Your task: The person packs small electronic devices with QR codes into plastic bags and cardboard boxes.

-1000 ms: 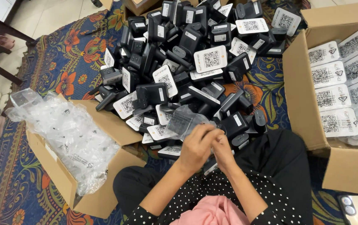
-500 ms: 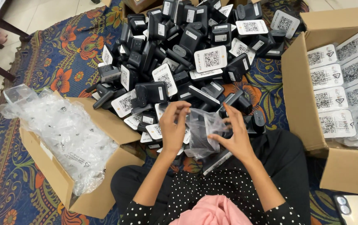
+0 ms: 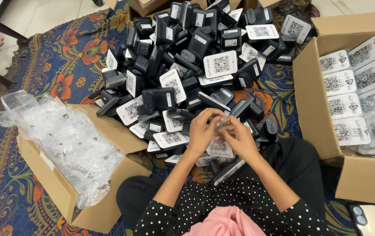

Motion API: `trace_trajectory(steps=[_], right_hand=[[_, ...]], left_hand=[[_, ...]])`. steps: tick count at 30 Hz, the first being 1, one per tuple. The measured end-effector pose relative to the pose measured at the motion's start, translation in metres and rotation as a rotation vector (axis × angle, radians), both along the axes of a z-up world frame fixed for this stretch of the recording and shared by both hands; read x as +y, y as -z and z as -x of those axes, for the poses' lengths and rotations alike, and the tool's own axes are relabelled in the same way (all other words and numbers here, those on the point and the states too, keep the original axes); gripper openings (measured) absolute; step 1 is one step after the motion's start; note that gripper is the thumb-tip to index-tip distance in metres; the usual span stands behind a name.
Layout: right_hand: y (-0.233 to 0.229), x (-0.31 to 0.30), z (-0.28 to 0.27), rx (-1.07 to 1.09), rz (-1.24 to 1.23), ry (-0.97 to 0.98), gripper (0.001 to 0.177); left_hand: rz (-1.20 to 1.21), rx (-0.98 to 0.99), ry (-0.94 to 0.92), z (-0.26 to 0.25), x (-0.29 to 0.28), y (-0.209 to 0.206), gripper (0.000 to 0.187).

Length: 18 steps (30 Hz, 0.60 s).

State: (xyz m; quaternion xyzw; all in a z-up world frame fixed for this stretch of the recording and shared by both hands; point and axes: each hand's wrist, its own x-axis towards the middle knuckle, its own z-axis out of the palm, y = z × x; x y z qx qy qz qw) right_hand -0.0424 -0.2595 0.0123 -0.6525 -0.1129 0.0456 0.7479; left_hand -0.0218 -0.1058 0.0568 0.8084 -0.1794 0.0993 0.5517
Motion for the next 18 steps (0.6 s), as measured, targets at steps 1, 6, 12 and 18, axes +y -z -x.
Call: trace_trajectory(steps=[1,6,12,18], right_hand=[[0.010,-0.002,-0.005,0.001,0.001,0.000,0.023],[0.028,-0.009,-0.020,0.119,-0.142,0.026,0.013],[0.026,-0.009,-0.023,0.075,-0.172,0.107,0.020],[0.000,0.003,-0.012,-0.203,0.182,0.070,0.047]], left_hand=[[0.001,0.001,0.000,-0.004,0.005,0.009,0.013],[-0.107,-0.005,0.126,-0.014,0.030,0.037,0.041],[-0.220,-0.132,0.251,-0.014,0.059,0.043,0.069],[-0.250,0.117,0.048,-0.030,0.063,0.081,0.024]])
